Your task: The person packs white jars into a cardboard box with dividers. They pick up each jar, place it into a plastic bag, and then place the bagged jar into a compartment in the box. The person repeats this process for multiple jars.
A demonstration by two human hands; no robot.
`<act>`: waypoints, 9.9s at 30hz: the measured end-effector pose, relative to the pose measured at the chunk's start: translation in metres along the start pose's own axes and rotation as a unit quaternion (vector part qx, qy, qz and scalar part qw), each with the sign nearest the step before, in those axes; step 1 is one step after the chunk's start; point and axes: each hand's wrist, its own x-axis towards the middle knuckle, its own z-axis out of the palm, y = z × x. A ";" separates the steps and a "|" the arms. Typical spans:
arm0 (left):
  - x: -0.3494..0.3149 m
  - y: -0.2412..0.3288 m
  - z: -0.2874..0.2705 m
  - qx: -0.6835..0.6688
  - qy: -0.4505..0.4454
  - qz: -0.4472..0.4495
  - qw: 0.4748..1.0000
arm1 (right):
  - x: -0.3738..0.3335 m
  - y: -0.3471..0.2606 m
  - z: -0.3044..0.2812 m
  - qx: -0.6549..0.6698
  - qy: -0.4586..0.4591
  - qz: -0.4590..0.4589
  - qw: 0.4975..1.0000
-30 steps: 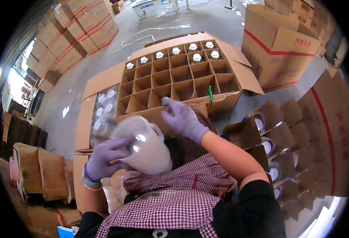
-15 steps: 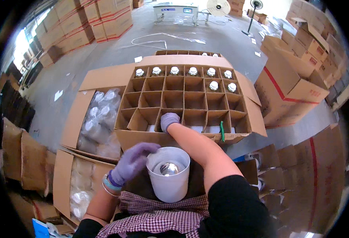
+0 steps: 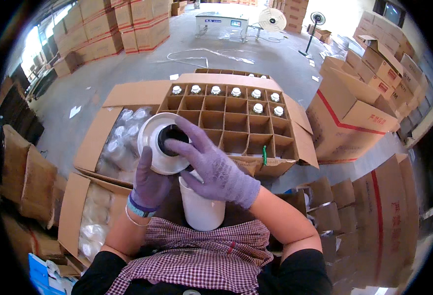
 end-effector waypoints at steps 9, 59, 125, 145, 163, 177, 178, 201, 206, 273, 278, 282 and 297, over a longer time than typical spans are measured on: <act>-0.048 -0.024 0.014 0.418 0.019 0.192 0.888 | -0.039 0.000 0.009 -0.061 0.109 0.071 0.990; 0.010 -0.001 -0.035 0.619 -0.173 0.136 0.754 | -0.086 0.024 -0.005 0.137 0.306 0.272 0.902; -0.002 -0.040 -0.084 0.394 -0.163 0.074 0.901 | -0.122 0.072 0.075 0.500 0.169 0.299 0.795; 0.060 -0.100 -0.098 0.621 -0.239 0.181 0.724 | -0.039 0.008 -0.036 0.146 -0.236 -0.022 0.961; -0.067 -0.014 -0.042 0.228 -0.225 -0.285 0.903 | -0.052 -0.057 -0.040 0.016 -0.214 -0.008 0.977; -0.063 -0.005 -0.054 0.215 -0.232 -0.265 0.911 | -0.045 -0.073 -0.032 -0.003 -0.302 0.020 0.953; -0.064 -0.015 -0.060 0.217 -0.256 -0.248 0.909 | -0.047 -0.074 -0.032 0.000 -0.310 0.008 0.951; -0.085 -0.036 -0.065 0.117 -0.209 -0.253 0.937 | -0.052 -0.080 -0.023 -0.037 -0.329 0.001 0.944; -0.120 -0.090 -0.040 0.329 -0.015 -0.121 0.936 | -0.077 -0.038 -0.024 0.038 -0.321 0.141 0.936; -0.088 -0.017 -0.118 0.395 0.125 -0.026 0.910 | -0.178 -0.052 0.090 0.141 0.077 0.252 0.954; -0.009 0.017 -0.074 0.561 -0.009 0.057 0.826 | -0.123 -0.067 0.082 -0.117 0.222 0.159 0.955; 0.015 -0.016 0.007 0.480 -0.037 0.025 0.876 | -0.144 -0.055 0.047 -0.266 0.337 0.169 0.887; -0.040 -0.058 0.049 0.647 -0.434 0.006 0.628 | -0.332 -0.097 -0.053 -0.275 0.367 0.618 0.639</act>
